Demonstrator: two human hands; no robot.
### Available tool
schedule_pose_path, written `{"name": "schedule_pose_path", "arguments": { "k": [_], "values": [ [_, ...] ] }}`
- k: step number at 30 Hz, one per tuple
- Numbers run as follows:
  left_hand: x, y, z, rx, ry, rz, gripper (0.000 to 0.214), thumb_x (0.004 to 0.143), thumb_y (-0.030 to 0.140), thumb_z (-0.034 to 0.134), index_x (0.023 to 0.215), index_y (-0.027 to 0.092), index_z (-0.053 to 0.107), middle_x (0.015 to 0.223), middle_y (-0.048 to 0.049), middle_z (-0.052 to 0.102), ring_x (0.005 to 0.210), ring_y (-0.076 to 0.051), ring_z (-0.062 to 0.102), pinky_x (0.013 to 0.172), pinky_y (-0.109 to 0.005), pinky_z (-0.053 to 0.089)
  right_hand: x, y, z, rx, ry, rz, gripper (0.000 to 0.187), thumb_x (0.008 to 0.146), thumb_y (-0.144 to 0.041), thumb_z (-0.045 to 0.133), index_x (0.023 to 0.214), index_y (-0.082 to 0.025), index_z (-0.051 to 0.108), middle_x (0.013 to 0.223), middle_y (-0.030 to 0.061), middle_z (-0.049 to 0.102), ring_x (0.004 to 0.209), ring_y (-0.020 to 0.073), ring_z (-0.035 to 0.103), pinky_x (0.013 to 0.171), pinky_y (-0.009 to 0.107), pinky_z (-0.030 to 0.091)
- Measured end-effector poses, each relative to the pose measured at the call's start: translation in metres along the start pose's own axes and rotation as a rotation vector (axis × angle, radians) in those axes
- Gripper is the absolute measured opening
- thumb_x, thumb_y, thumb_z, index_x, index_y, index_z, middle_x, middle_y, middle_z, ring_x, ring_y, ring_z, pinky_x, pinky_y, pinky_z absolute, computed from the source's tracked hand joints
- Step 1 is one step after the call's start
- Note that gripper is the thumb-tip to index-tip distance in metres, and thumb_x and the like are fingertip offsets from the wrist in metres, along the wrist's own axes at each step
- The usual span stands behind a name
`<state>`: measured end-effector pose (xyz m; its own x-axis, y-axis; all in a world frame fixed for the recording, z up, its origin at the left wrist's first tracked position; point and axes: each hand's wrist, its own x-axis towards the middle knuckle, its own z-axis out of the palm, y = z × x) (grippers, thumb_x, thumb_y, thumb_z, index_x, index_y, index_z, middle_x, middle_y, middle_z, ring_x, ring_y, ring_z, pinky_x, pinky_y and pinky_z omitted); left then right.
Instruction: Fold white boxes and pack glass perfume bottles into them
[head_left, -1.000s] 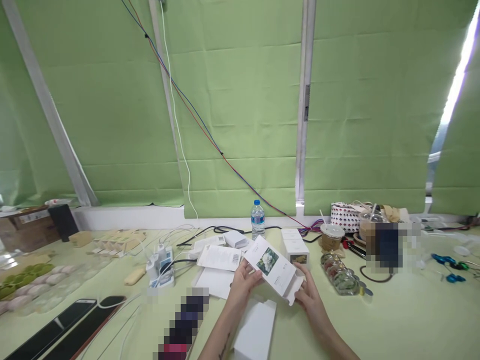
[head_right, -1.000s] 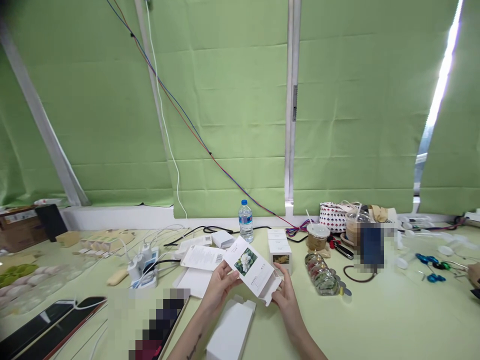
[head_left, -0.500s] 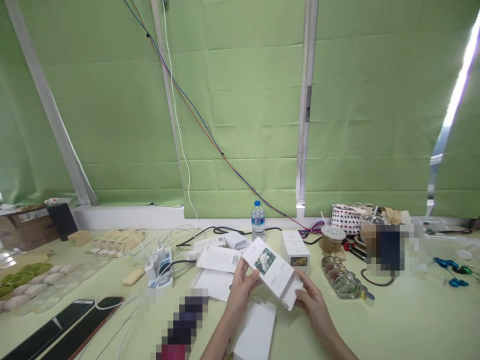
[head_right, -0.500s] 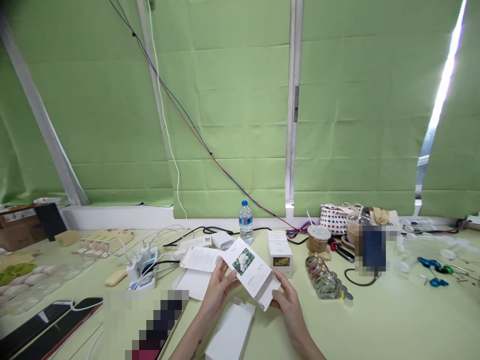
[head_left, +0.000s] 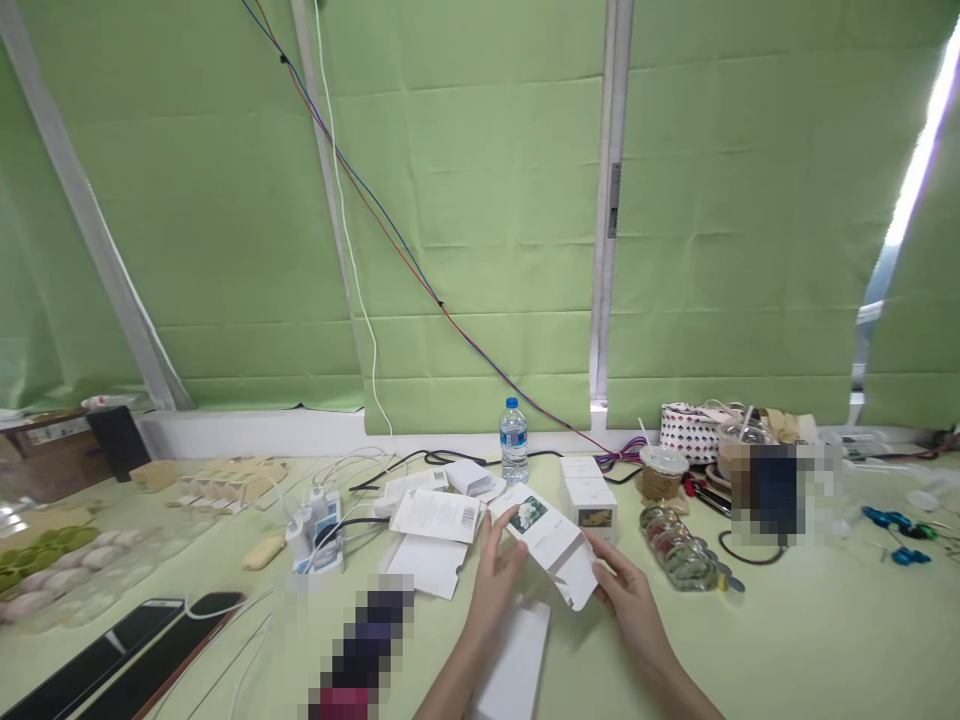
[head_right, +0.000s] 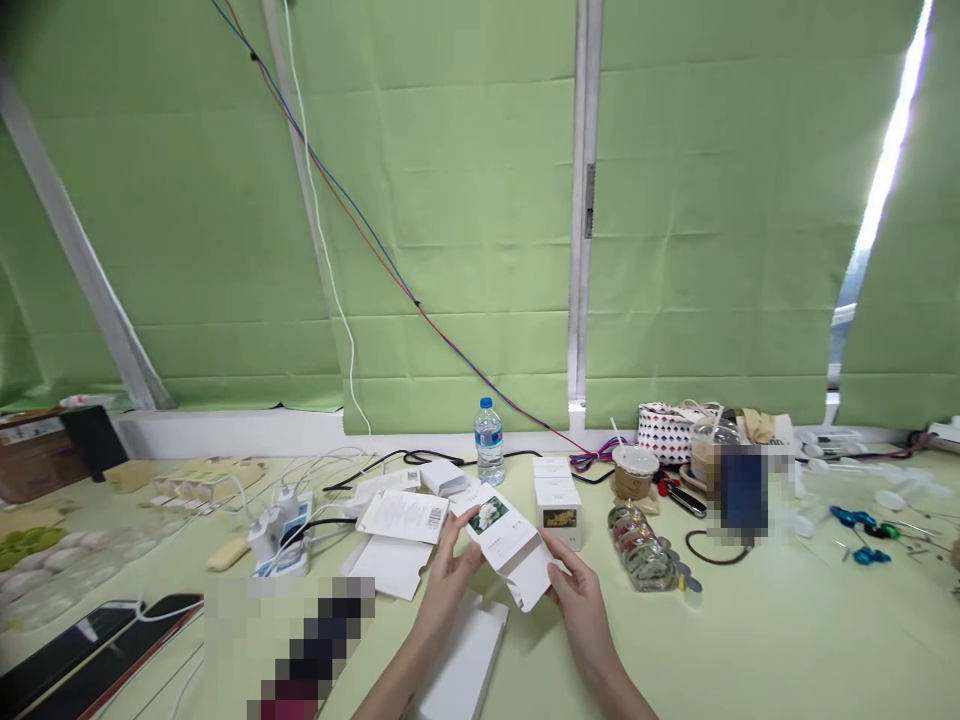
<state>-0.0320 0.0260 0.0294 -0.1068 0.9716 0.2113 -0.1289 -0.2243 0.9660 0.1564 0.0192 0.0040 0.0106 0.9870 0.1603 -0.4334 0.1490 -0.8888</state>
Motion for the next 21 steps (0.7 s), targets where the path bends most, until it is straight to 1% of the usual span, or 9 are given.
{"name": "schedule_pose_path", "arguments": {
  "k": [2, 4, 6, 8, 13, 15, 17, 19, 21],
  "values": [
    [-0.0035, 0.0005, 0.0052, -0.104, -0.159, -0.051, 0.077, 0.062, 0.045, 0.082, 0.131, 0.033, 0.051, 0.154, -0.0098, 0.030, 0.117, -0.036, 0.057, 0.095, -0.044, 0.050, 0.0005, 0.0015, -0.0022, -0.012, 0.026, -0.015, 0.046, 0.071, -0.046, 0.075, 0.112, -0.024, 0.072, 0.122, 0.0100, 0.068, 0.099, 0.0312, 0.067, 0.080, 0.040, 0.057],
    [-0.0054, 0.0003, 0.0090, -0.165, -0.251, -0.080, 0.089, 0.056, 0.036, 0.088, 0.135, 0.030, 0.047, 0.147, -0.0132, 0.042, 0.114, -0.036, 0.060, 0.094, -0.044, 0.050, 0.0006, 0.0022, -0.0034, -0.043, 0.027, -0.040, 0.045, 0.072, -0.047, 0.074, 0.111, -0.024, 0.072, 0.122, 0.0106, 0.067, 0.100, 0.0308, 0.066, 0.080, 0.040, 0.057],
    [-0.0051, -0.0004, 0.0102, -0.170, -0.259, -0.084, 0.087, 0.055, 0.031, 0.089, 0.133, 0.025, 0.050, 0.140, -0.0151, 0.051, 0.114, -0.035, 0.059, 0.095, -0.042, 0.049, 0.0004, 0.0022, -0.0033, -0.070, 0.010, -0.063, 0.043, 0.073, -0.047, 0.073, 0.109, -0.024, 0.073, 0.126, 0.0111, 0.065, 0.105, 0.0317, 0.064, 0.081, 0.040, 0.057],
    [-0.0032, -0.0015, 0.0094, -0.160, -0.225, -0.070, 0.079, 0.055, 0.030, 0.088, 0.127, 0.021, 0.057, 0.136, -0.0154, 0.054, 0.115, -0.034, 0.059, 0.097, -0.041, 0.048, 0.0001, 0.0019, -0.0023, -0.083, -0.007, -0.073, 0.042, 0.073, -0.048, 0.073, 0.107, -0.024, 0.074, 0.127, 0.0114, 0.063, 0.108, 0.0327, 0.062, 0.080, 0.040, 0.057],
    [-0.0002, -0.0063, 0.0082, -0.209, -0.203, -0.077, 0.073, 0.046, 0.021, 0.091, 0.115, 0.021, 0.066, 0.127, -0.0131, 0.062, 0.115, -0.033, 0.058, 0.099, -0.043, 0.046, -0.0008, 0.0002, 0.0000, -0.102, 0.023, -0.054, 0.044, 0.071, -0.053, 0.072, 0.103, -0.023, 0.076, 0.119, 0.0119, 0.068, 0.106, 0.0332, 0.063, 0.077, 0.040, 0.058],
    [-0.0013, -0.0076, 0.0081, -0.234, -0.253, -0.099, 0.076, 0.044, 0.015, 0.091, 0.116, 0.022, 0.065, 0.127, -0.0128, 0.063, 0.118, -0.033, 0.057, 0.101, -0.044, 0.044, -0.0004, -0.0010, -0.0008, -0.128, 0.061, -0.038, 0.046, 0.071, -0.054, 0.071, 0.101, -0.021, 0.076, 0.114, 0.0124, 0.070, 0.100, 0.0330, 0.065, 0.074, 0.039, 0.059],
    [-0.0026, -0.0070, 0.0066, -0.246, -0.355, -0.122, 0.084, 0.046, 0.011, 0.090, 0.123, 0.024, 0.060, 0.130, -0.0122, 0.061, 0.122, -0.033, 0.053, 0.103, -0.044, 0.042, 0.0010, -0.0021, -0.0030, -0.149, 0.081, -0.030, 0.046, 0.072, -0.055, 0.070, 0.102, -0.020, 0.076, 0.112, 0.0124, 0.071, 0.098, 0.0328, 0.067, 0.073, 0.040, 0.059],
    [-0.0031, -0.0041, 0.0039, -0.213, -0.437, -0.130, 0.086, 0.051, 0.009, 0.087, 0.129, 0.027, 0.055, 0.133, -0.0108, 0.057, 0.124, -0.032, 0.051, 0.103, -0.044, 0.043, 0.0033, -0.0027, -0.0061, -0.160, 0.065, -0.037, 0.047, 0.072, -0.054, 0.070, 0.104, -0.020, 0.075, 0.116, 0.0120, 0.070, 0.102, 0.0337, 0.065, 0.078, 0.041, 0.058],
    [-0.0024, -0.0003, 0.0011, -0.132, -0.440, -0.118, 0.080, 0.056, 0.010, 0.083, 0.129, 0.030, 0.056, 0.135, -0.0090, 0.053, 0.122, -0.033, 0.051, 0.099, -0.043, 0.046, 0.0062, -0.0024, -0.0095, -0.185, 0.011, -0.050, 0.049, 0.073, -0.054, 0.070, 0.110, -0.022, 0.072, 0.122, 0.0113, 0.067, 0.110, 0.0346, 0.062, 0.085, 0.044, 0.055]
  ]
}}
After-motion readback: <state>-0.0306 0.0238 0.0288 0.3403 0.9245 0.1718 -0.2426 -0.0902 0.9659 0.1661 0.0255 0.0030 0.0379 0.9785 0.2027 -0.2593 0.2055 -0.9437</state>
